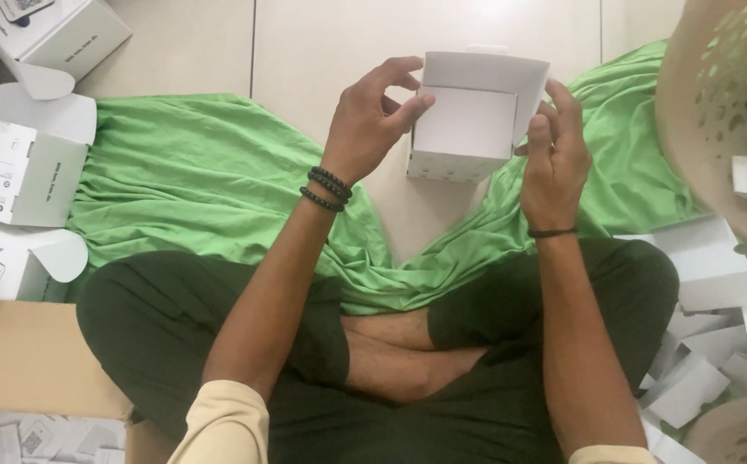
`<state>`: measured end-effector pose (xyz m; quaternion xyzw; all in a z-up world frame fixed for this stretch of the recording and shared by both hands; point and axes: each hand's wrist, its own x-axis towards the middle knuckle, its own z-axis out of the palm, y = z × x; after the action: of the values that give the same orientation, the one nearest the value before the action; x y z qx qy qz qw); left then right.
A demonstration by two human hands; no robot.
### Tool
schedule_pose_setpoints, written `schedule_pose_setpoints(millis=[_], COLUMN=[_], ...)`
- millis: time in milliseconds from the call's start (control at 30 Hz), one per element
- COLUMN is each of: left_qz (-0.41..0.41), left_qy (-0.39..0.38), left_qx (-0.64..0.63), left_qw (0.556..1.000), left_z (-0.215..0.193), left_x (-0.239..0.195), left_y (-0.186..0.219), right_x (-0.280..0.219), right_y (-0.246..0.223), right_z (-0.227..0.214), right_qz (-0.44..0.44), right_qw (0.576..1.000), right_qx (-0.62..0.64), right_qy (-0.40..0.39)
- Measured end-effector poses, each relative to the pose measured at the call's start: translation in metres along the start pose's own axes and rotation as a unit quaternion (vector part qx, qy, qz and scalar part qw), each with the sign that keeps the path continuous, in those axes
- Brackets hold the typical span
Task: Packing small device boxes and warranty cards into larger boxes.
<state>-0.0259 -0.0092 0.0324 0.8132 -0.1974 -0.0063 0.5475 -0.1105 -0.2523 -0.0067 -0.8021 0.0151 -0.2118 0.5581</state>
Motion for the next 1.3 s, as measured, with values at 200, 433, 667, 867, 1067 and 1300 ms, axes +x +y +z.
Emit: schedule_pose_setpoints(millis=[200, 433, 667, 867, 1067, 1300], left_qz=[0.043, -0.024, -0.13, 0.043, -0.099, -0.083], left_qy=[-0.026, -0.06, -0.139, -0.089, -0.07, 0.002], left_qx=[0.019, 0.004, -0.083, -0.007, 0.109, 0.063], left_qw=[0.999, 0.998, 0.978, 0.995, 0.987, 0.995], left_z=[-0.002, 0.011, 0.026, 0.041, 0.04, 0.032], left_x=[-0.001, 0.002, -0.009, -0.016, -0.015, 0.002], left_y=[-0.007, -0.032, -0.051, -0.079, -0.068, -0.053], right_x=[0.001, 0.007, 0.002, -0.003, -0.035, -0.098], right_y=[0.009, -0.009, 0.022, 0.021, 0.018, 0.004], right_z=[0.001, 0.002, 0.007, 0.015, 0.028, 0.068], right_qz=[-0.017, 0.143, 0.237, 0.106, 0.214, 0.455], right_qw=[1.0, 0.979, 0.95, 0.985, 0.976, 0.741], right_qx=[-0.014, 0.143, 0.156, 0.048, -0.011, 0.473], right_qy=[-0.005, -0.007, -0.132, -0.129, -0.029, 0.142])
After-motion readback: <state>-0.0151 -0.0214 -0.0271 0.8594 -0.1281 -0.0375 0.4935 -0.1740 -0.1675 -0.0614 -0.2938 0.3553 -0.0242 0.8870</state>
